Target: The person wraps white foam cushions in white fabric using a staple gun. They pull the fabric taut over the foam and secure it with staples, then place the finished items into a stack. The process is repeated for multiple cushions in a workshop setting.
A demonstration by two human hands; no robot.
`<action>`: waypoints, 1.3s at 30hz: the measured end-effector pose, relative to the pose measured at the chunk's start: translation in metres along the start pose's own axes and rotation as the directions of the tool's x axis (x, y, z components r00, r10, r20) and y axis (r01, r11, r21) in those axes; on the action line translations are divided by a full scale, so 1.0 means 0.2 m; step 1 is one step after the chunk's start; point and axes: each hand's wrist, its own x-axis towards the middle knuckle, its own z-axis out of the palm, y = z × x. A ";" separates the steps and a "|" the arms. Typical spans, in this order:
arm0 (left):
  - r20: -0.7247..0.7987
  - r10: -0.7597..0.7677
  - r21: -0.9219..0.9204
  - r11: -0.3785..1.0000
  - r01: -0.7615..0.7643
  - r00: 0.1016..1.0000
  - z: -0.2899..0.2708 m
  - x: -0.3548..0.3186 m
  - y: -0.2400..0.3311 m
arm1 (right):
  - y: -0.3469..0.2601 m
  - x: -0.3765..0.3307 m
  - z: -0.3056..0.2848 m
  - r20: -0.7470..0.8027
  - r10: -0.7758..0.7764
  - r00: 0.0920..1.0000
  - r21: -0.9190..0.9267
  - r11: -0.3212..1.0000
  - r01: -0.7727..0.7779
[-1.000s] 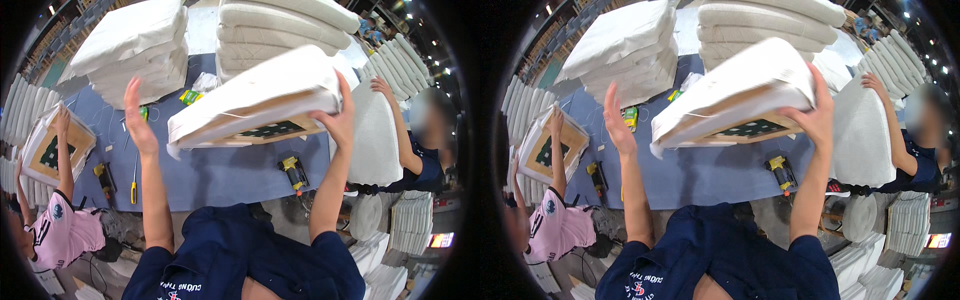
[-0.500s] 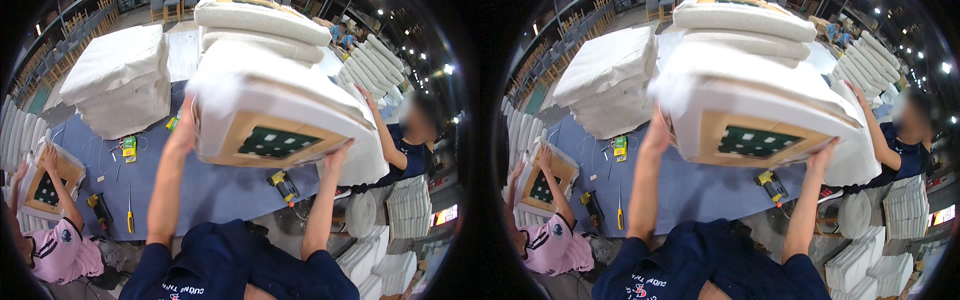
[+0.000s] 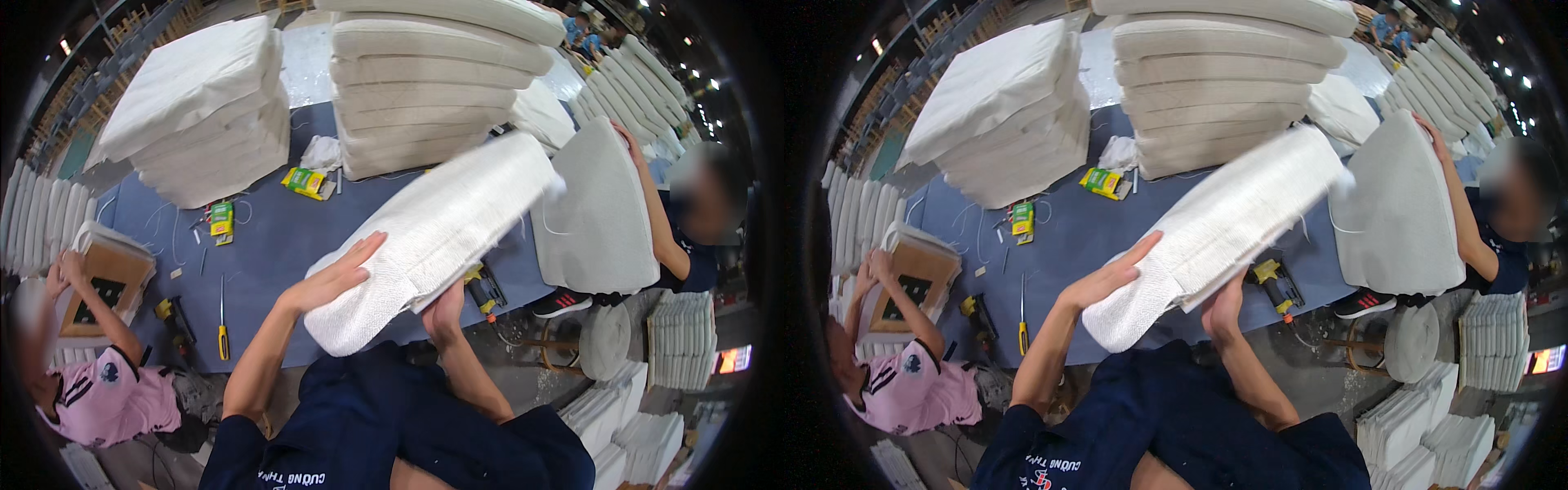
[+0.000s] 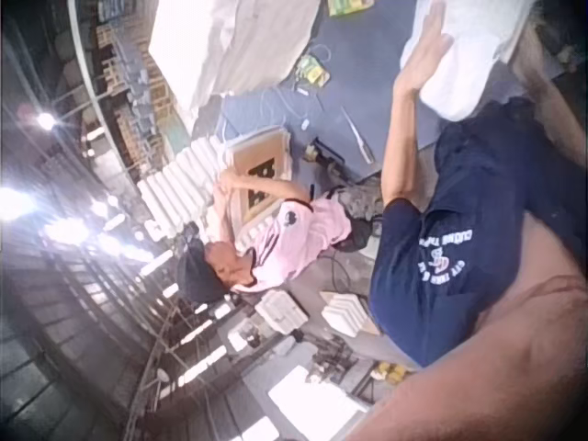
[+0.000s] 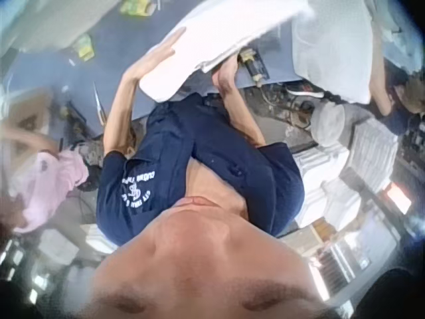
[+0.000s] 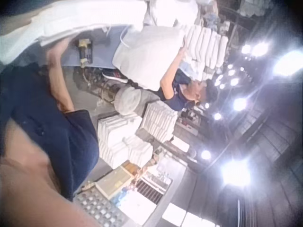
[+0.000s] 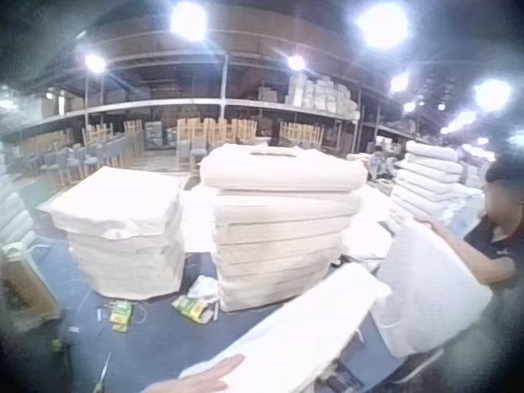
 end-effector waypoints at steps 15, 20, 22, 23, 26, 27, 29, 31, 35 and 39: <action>-0.450 0.150 -0.058 0.979 -0.196 0.880 0.31 0.18 0.20 | -0.50 -0.09 0.33 0.502 0.081 0.861 -0.515 0.828 0.222; -0.449 0.180 0.104 0.983 -0.149 0.875 0.29 0.14 0.20 | -0.61 -0.13 0.54 0.492 0.140 0.859 -0.805 0.448 0.388; -0.460 0.162 0.055 0.987 -0.154 0.873 0.27 0.12 0.18 | -0.58 -0.14 0.54 0.422 0.177 0.889 -0.803 0.529 0.275; -0.465 0.168 0.053 0.985 -0.162 0.869 0.27 0.11 0.16 | -0.57 -0.14 0.56 0.424 0.186 0.887 -0.817 0.500 0.286; -0.484 0.175 0.057 0.984 -0.169 0.857 0.24 0.09 0.14 | -0.55 -0.14 0.60 0.475 0.203 0.856 -0.793 0.520 0.317; -0.487 0.166 0.047 0.985 -0.164 0.857 0.22 0.07 0.14 | -0.52 -0.14 0.58 0.522 0.195 0.831 -0.736 0.595 0.323; -0.472 0.137 0.014 0.989 -0.148 0.871 0.19 0.04 0.14 | -0.45 -0.10 0.48 0.572 0.202 0.795 -0.631 0.727 0.270; -0.457 0.214 0.079 0.976 -0.200 0.863 0.12 0.00 0.13 | -0.37 -0.05 0.32 0.591 0.241 0.770 -0.538 0.829 0.154; -0.390 0.509 0.336 0.854 -0.396 0.767 0.01 0.03 0.06 | -0.38 0.01 0.39 0.628 0.252 0.737 -0.566 0.797 0.211; -0.498 0.506 0.348 0.860 -0.373 0.704 0.06 0.03 -0.04 | -0.42 0.05 0.51 0.582 0.333 0.742 -0.712 0.650 0.267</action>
